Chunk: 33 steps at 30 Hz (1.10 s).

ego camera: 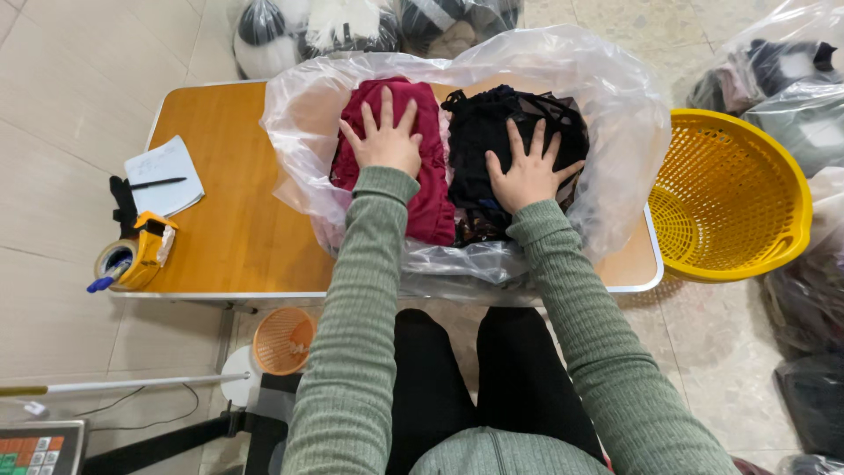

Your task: The person places folded garments into a clear plastic bag on a table, arranging them by hand. Items include a patterned garment, a maroon top, and several dark-colored pieces. The person smooths the items inside the bag and adjusts the bag's opening.

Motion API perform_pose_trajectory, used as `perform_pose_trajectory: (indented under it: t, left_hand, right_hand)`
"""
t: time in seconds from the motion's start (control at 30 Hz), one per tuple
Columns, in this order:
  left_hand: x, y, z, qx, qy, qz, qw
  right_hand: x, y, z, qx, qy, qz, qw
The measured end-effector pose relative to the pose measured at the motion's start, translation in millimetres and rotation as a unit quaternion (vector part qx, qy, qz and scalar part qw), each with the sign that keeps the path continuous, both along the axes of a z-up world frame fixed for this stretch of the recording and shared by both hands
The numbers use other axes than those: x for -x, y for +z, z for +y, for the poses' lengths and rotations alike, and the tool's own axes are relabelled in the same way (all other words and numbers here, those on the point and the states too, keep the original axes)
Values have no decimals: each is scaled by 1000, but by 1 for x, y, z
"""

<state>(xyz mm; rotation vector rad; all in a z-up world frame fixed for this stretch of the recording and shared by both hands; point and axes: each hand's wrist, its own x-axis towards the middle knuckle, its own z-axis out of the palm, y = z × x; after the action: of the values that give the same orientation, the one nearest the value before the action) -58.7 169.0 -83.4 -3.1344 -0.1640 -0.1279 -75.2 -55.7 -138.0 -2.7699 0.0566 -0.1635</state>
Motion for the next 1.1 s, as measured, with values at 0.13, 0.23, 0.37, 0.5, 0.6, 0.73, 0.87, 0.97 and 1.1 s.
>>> perform_pose_trajectory:
  t: [0.13, 0.23, 0.37, 0.5, 0.6, 0.73, 0.87, 0.97, 1.1]
  left_hand:
    - [3, -19, -5, 24, 16, 19, 999]
    - [4, -15, -10, 4, 5, -15, 1000]
    - [23, 12, -7, 8, -44, -125, 991]
    - [68, 38, -15, 28, -128, -209, 969]
    - [103, 44, -21, 70, -217, -135, 964]
    - [118, 34, -43, 107, -293, -93, 946]
    - [110, 10, -70, 79, -338, -152, 925]
    - [104, -8, -88, 58, -338, -150, 927]
    - [105, -21, -104, 61, -334, -84, 937]
  right_hand:
    - [3, 0, 0, -2, -3, 1, 1000]
    - [1, 1, -4, -16, 2, -9, 1000]
    - [-1, 10, -9, -82, 30, -17, 996]
    - [21, 22, -31, -114, 112, -126, 979]
    - [56, 32, -47, -83, 172, -152, 970]
    - [108, 46, -71, 8, 243, -128, 961]
    - [149, 44, -80, 111, 249, -108, 956]
    - [163, 32, -81, 122, 242, -154, 950]
    - [175, 17, -86, 226, 233, -169, 931]
